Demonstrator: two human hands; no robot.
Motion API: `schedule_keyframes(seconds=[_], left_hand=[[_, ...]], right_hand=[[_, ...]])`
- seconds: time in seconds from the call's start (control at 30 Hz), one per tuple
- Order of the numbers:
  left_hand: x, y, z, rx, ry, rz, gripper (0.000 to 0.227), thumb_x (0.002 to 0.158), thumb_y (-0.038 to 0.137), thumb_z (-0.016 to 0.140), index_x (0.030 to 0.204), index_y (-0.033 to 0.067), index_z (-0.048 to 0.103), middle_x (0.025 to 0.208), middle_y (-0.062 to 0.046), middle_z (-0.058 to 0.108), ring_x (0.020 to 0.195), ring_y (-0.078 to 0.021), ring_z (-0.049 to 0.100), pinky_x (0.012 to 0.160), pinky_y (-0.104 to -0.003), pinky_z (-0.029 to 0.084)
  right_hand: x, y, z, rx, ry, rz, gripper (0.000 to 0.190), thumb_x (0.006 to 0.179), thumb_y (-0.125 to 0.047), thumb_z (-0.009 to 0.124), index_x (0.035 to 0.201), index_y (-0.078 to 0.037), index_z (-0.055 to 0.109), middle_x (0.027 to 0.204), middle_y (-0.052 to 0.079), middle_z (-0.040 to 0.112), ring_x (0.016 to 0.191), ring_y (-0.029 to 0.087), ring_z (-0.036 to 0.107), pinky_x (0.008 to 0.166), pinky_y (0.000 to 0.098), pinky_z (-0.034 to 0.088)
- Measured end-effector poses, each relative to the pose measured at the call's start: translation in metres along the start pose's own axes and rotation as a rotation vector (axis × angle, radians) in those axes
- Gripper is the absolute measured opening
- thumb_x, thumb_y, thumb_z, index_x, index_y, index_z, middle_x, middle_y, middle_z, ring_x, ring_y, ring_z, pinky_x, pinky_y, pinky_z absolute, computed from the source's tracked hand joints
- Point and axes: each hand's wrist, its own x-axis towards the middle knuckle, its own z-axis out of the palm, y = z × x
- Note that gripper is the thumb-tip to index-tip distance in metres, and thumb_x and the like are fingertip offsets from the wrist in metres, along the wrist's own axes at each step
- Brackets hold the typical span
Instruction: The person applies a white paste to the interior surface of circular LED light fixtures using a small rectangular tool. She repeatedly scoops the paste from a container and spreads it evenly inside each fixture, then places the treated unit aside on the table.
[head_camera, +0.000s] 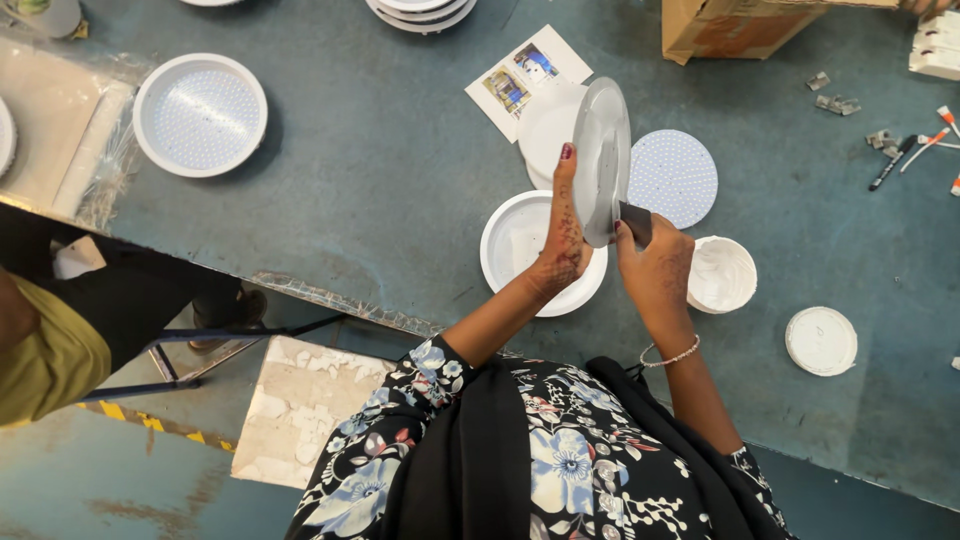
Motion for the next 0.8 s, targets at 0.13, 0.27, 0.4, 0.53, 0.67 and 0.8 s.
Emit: schedule_keyframes(seconds=[0.13,0.27,0.4,0.53,0.67,0.8], left_hand=[[0.004,-0.005,0.004,0.106,0.012,0.131,0.091,0.093,0.075,0.049,0.159,0.0129,0.036,0.151,-0.011,0.042,0.133,-0.0257,0.044,0.102,-0.048,0.04],[0.009,-0.007,0.013,0.25,-0.019,0.276,0.09,0.096,0.071,0.05,0.161,0.0124,0.033,0.159,-0.011,0.036,0.141,-0.0265,0.038,0.111,-0.048,0.035],[0.012,-0.003,0.019,0.33,-0.055,0.355,0.088,0.098,0.068,0.05,0.163,0.012,0.031,0.166,-0.011,0.029,0.15,-0.0274,0.031,0.12,-0.047,0.03],[0.013,-0.003,0.016,0.353,-0.066,0.407,0.089,0.098,0.069,0.05,0.163,0.0125,0.031,0.168,-0.01,0.03,0.151,-0.0265,0.031,0.123,-0.047,0.03],[0.013,-0.01,0.006,0.273,-0.044,0.363,0.091,0.096,0.071,0.05,0.161,0.0113,0.031,0.16,-0.01,0.036,0.144,-0.026,0.039,0.117,-0.048,0.035],[0.012,-0.017,-0.013,-0.011,0.011,0.174,0.093,0.093,0.072,0.051,0.159,0.01,0.031,0.153,-0.011,0.043,0.137,-0.0256,0.046,0.111,-0.048,0.04]], right_hand=[[0.001,-0.021,-0.005,-0.025,-0.026,0.041,0.023,0.093,-0.017,0.074,0.099,0.005,0.073,0.087,0.025,0.072,0.08,0.041,0.072,0.073,0.0458,0.054],[0.005,-0.046,-0.016,-0.013,-0.066,0.068,0.023,0.093,-0.017,0.074,0.099,0.006,0.073,0.084,0.025,0.072,0.077,0.041,0.071,0.07,0.0452,0.053],[0.014,-0.069,-0.03,0.084,-0.08,0.089,0.024,0.092,-0.014,0.071,0.11,0.003,0.074,0.083,0.021,0.073,0.074,0.031,0.075,0.068,0.0393,0.054],[0.02,-0.075,-0.039,0.174,-0.068,0.033,0.028,0.095,-0.011,0.07,0.119,0.003,0.072,0.092,0.019,0.076,0.081,0.021,0.076,0.072,0.0341,0.057],[0.028,-0.055,-0.042,0.356,-0.018,0.041,0.033,0.097,-0.012,0.07,0.126,0.003,0.071,0.101,0.016,0.077,0.088,0.014,0.071,0.077,0.03,0.057],[0.043,-0.016,-0.033,0.289,0.065,0.111,0.024,0.099,-0.014,0.074,0.111,0.006,0.073,0.092,0.014,0.075,0.083,0.011,0.068,0.074,0.0291,0.053]])
